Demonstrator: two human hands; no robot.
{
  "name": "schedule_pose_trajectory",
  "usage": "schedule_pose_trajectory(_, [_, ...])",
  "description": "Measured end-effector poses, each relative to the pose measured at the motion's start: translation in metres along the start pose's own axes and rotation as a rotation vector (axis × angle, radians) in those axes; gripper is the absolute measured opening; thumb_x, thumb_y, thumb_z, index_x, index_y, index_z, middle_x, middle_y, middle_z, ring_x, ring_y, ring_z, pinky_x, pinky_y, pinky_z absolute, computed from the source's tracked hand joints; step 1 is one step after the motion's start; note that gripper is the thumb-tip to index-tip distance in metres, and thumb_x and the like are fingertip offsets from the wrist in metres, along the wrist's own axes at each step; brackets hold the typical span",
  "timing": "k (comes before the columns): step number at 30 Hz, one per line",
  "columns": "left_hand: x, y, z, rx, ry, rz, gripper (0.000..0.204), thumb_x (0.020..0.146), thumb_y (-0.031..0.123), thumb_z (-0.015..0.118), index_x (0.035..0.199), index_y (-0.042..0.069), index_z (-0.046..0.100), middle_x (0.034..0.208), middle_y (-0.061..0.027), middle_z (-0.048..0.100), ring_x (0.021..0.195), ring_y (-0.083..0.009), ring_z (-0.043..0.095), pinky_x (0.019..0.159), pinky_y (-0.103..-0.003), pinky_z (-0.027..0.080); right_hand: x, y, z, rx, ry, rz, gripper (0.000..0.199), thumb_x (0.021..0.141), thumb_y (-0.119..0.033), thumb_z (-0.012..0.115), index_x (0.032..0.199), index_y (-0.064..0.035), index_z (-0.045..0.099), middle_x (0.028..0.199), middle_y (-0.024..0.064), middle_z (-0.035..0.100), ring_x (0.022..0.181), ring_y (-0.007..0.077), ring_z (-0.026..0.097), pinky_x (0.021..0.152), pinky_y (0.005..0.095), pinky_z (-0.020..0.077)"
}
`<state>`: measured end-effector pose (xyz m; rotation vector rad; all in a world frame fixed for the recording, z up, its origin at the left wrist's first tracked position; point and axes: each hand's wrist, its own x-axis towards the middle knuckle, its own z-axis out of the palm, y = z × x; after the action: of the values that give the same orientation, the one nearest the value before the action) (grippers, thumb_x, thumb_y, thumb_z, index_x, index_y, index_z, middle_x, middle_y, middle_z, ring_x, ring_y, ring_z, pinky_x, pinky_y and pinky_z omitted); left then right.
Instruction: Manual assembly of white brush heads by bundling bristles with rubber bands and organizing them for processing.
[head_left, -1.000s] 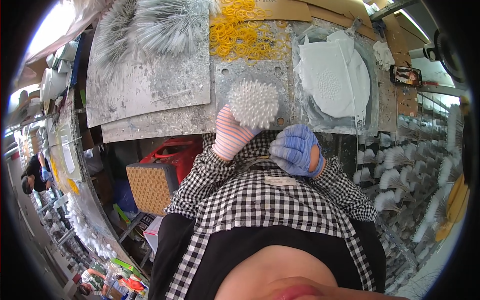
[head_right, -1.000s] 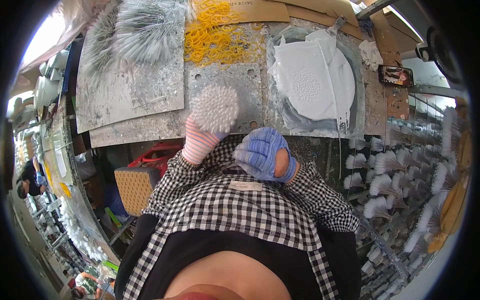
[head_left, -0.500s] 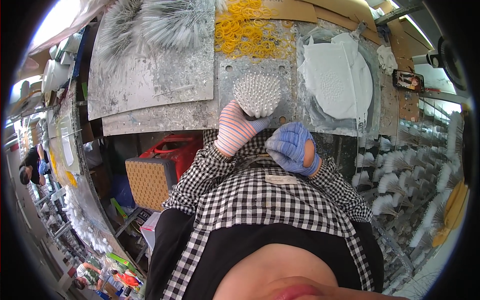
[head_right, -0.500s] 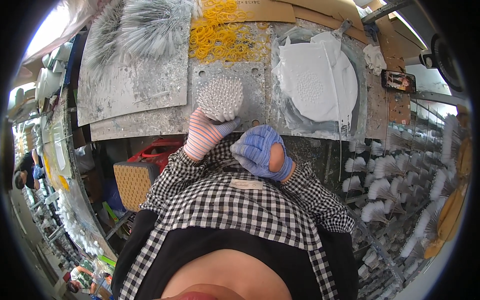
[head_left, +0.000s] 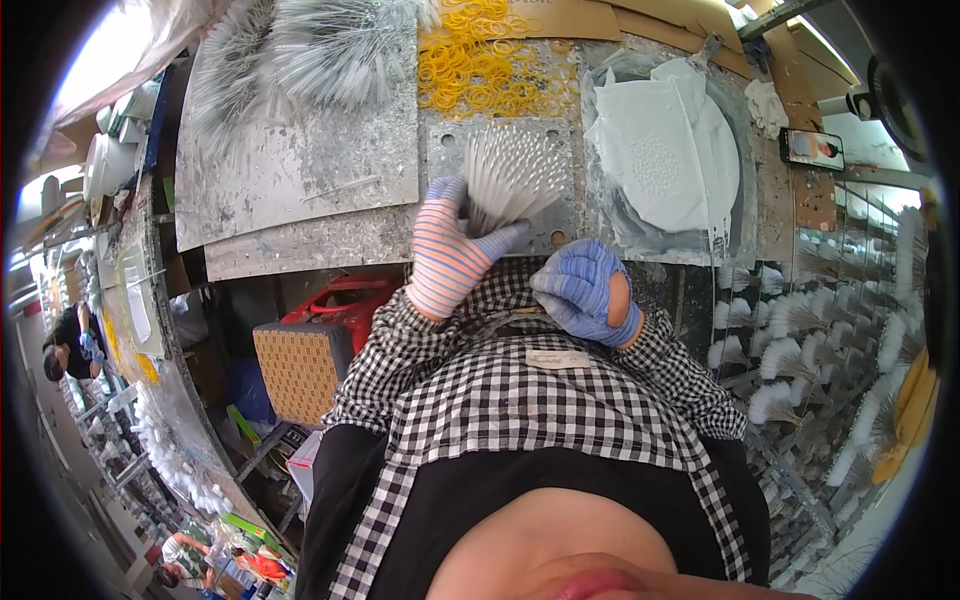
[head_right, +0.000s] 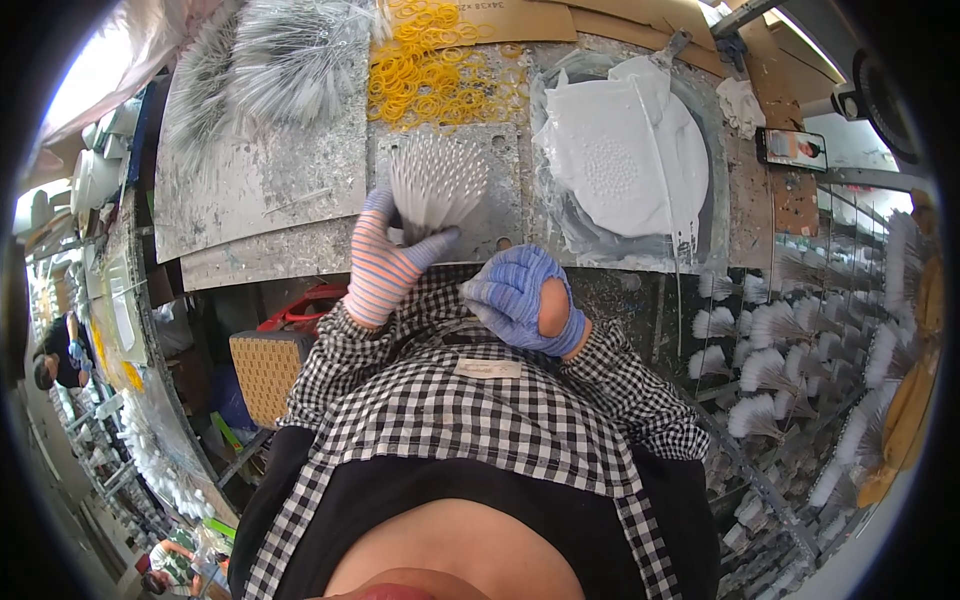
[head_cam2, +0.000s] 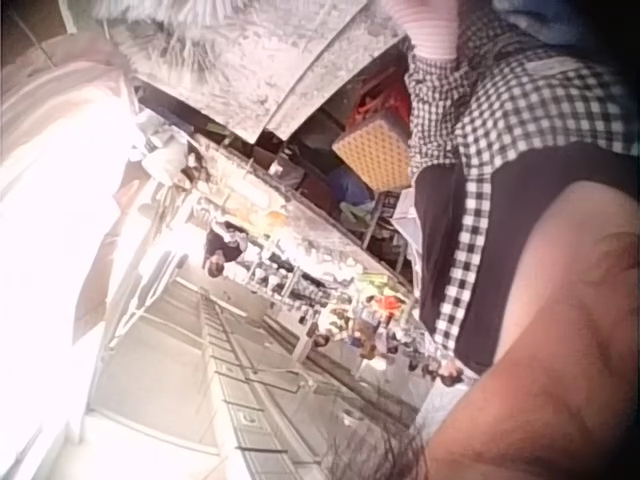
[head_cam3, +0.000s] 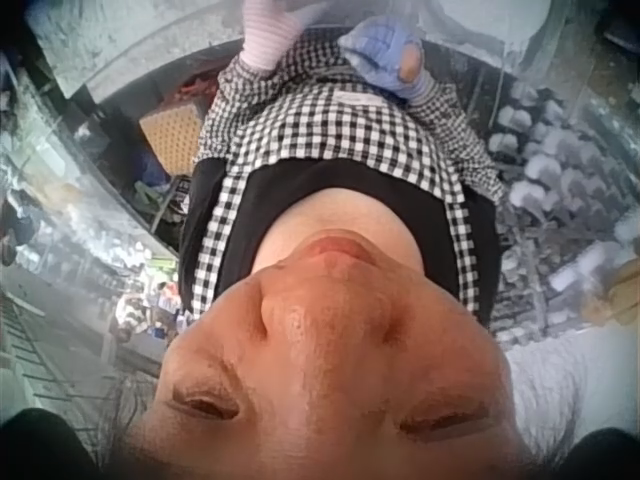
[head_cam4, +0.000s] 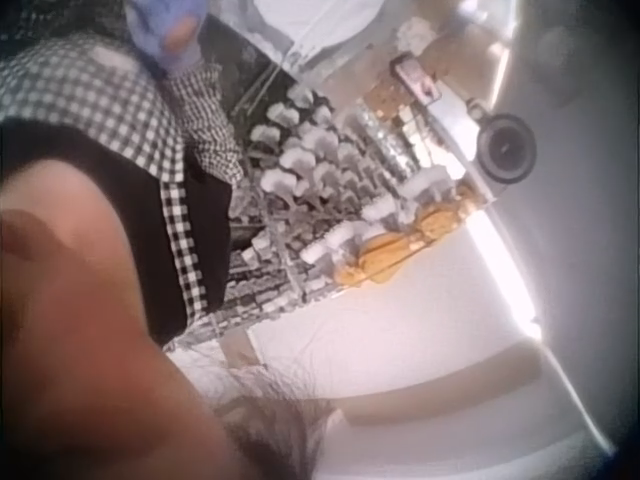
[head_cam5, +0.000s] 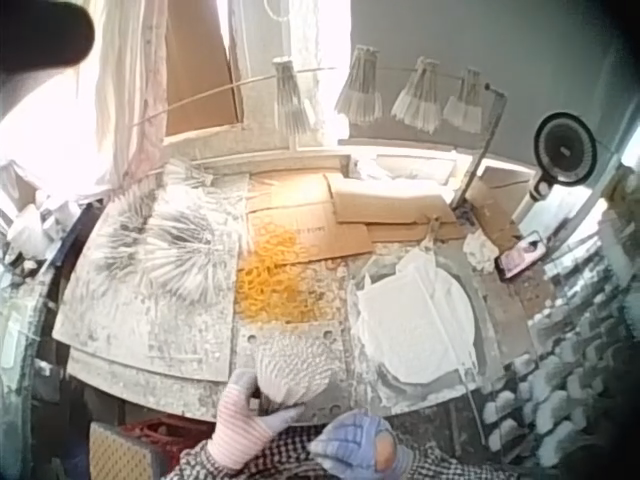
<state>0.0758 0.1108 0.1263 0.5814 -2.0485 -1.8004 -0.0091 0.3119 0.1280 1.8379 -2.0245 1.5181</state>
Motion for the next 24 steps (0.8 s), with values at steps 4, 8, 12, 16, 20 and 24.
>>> schedule_pose_trajectory(4, [0.008,0.027,-0.021,0.447,0.001,0.252,0.07,0.066,0.015,0.094,0.126,-0.001,0.061,0.113,-0.0168,0.065,0.105,-0.0291,0.065,0.09,-0.039,0.054,0.004,0.0,-0.012,0.047,0.02,0.038,0.015,0.084,-0.006,0.074,0.098,-0.0043,0.07,0.082,0.0056,0.07,0.078,0.0235,0.069,0.079,0.0386,0.0524])
schedule_pose_trajectory(8, [0.014,0.048,-0.03,0.38,0.099,0.322,0.078,0.066,0.013,0.095,0.136,0.004,0.059,0.113,-0.0131,0.066,0.104,-0.0254,0.066,0.091,-0.037,0.055,0.01,-0.003,-0.027,0.032,0.13,0.044,0.012,0.087,-0.006,0.073,0.098,-0.0031,0.07,0.082,0.0054,0.07,0.078,0.0233,0.068,0.08,0.0387,0.0522])
schedule_pose_trajectory(12, [0.018,0.064,-0.04,0.274,0.063,0.31,0.078,0.07,0.006,0.092,0.139,0.008,0.056,0.114,-0.0088,0.068,0.102,-0.0189,0.068,0.088,-0.034,0.058,0.021,-0.005,-0.052,-0.01,0.165,0.045,0.017,0.084,-0.008,0.073,0.1,-0.004,0.07,0.081,0.0024,0.071,0.077,0.0221,0.069,0.078,0.0378,0.0518])
schedule_pose_trajectory(16, [0.025,0.073,-0.045,0.16,0.025,0.324,0.08,0.071,0.003,0.091,0.141,0.008,0.052,0.12,-0.0126,0.068,0.108,-0.0216,0.07,0.093,-0.033,0.06,0.026,-0.007,-0.062,0.049,0.313,0.115,0.016,0.081,-0.002,0.075,0.097,-0.001,0.071,0.085,0.0061,0.07,0.079,0.0227,0.066,0.074,0.0361,0.0523])
schedule_pose_trajectory(20, [0.032,0.078,-0.048,0.004,-0.032,0.227,0.086,0.072,0.005,0.091,0.146,0.007,0.047,0.121,-0.0146,0.068,0.108,-0.0233,0.07,0.093,-0.035,0.06,0.04,-0.006,-0.081,0.041,0.278,0.084,0.019,0.081,0.002,0.075,0.099,-0.0005,0.072,0.087,0.0089,0.07,0.082,0.0233,0.066,0.074,0.0344,0.0531])
schedule_pose_trajectory(24, [0.054,0.046,-0.048,-0.504,-0.101,0.189,0.094,0.073,0.013,0.092,0.151,0.007,0.039,0.124,-0.0162,0.068,0.109,-0.0266,0.07,0.094,-0.038,0.059,0.053,-0.012,-0.095,0.062,0.254,0.138,0.023,0.081,0.003,0.073,0.104,-0.001,0.072,0.09,0.0094,0.07,0.083,0.0224,0.067,0.076,0.0332,0.0538])
